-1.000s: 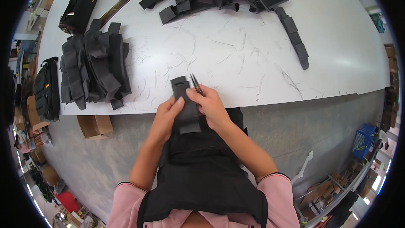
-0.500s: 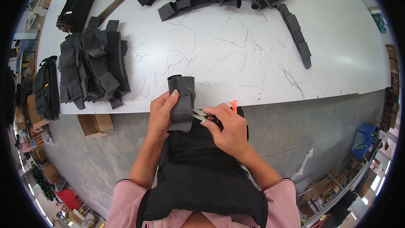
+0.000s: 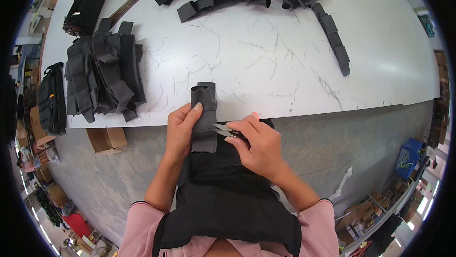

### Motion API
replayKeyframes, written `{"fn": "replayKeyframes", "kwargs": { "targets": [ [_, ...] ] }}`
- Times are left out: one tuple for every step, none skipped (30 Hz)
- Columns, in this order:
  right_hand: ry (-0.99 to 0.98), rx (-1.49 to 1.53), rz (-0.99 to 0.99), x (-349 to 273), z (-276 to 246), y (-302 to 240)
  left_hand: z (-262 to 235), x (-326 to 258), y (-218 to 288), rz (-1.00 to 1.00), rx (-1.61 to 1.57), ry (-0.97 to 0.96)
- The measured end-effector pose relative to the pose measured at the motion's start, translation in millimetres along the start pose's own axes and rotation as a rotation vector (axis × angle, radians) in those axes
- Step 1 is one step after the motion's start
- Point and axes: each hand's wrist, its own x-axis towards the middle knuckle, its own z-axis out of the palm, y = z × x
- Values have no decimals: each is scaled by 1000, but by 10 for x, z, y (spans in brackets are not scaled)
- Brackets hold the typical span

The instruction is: Cutting and trimming fabric strips with small shears at a workbench.

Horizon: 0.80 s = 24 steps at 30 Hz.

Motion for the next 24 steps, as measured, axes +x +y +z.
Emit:
{"fn": "replayKeyframes", "kwargs": {
  "targets": [
    [-69, -42, -18, 22, -21, -3, -6, -7, 10, -1, 1, 1],
    [-138, -84, -36, 50, -39, -13, -15, -15, 20, 20, 50, -5],
    [-139, -82, -35, 97, -59, -62, -22, -20, 23, 40, 99, -11],
    [-172, -1, 40, 157, -86, -135, -16, -19, 23, 39, 99, -11],
    [-206, 81, 114, 200, -88, -171, -11, -17, 21, 42, 114, -14],
    [-206, 81, 115, 210, -43, -129, -8, -18, 18, 44, 128, -16],
    [-252, 95, 90, 205, 22, -51, -5, -13, 5, 44, 129, -19],
    [-298, 108, 65, 201, 67, -9, -9, -3, -23, 67, 166, -23],
    [-296, 106, 66, 206, 93, -15, -10, 6, -43, 89, 203, -27],
    [-294, 111, 100, 213, 132, -27, -14, 10, -55, 88, 203, -25],
    [-292, 116, 135, 213, 156, -29, -12, 15, -65, 109, 213, -28],
    [-292, 116, 135, 206, 170, -20, -13, 18, -70, 129, 223, -32],
    [-277, 132, 165, 191, 176, -12, -19, 15, -67, 128, 222, -34],
    [-261, 146, 195, 174, 180, -5, -32, 10, -59, 81, 247, -57],
    [-260, 144, 196, 143, 160, 7, -36, 7, -51, 33, 272, -81],
    [-301, 353, 415, 98, 129, 32, -17, 0, -41, 33, 270, -80],
    [-338, 563, 635, 54, 106, 54, 20, -8, -22, 9, 183, -64],
    [-340, 562, 635, 12, 103, 66, 40, -9, -14, -14, 96, -49],
    [-233, 702, 684, -32, 97, 74, -21, 17, -25, -16, 102, -78],
    [-123, 842, 730, -66, 85, 87, -14, 20, -27, -16, 102, -81],
    [-135, 662, 649, -90, 59, 108, 7, 16, -4, -14, 79, -80],
    [-136, 664, 650, -78, 50, 58, 8, 11, 10, -13, 57, -76],
    [-99, 459, 500, -46, 23, -34, -7, 14, 2, -14, 58, -75],
    [-63, 254, 349, -25, 5, -94, -28, 19, -13, -10, 77, -75]
  ]
}}
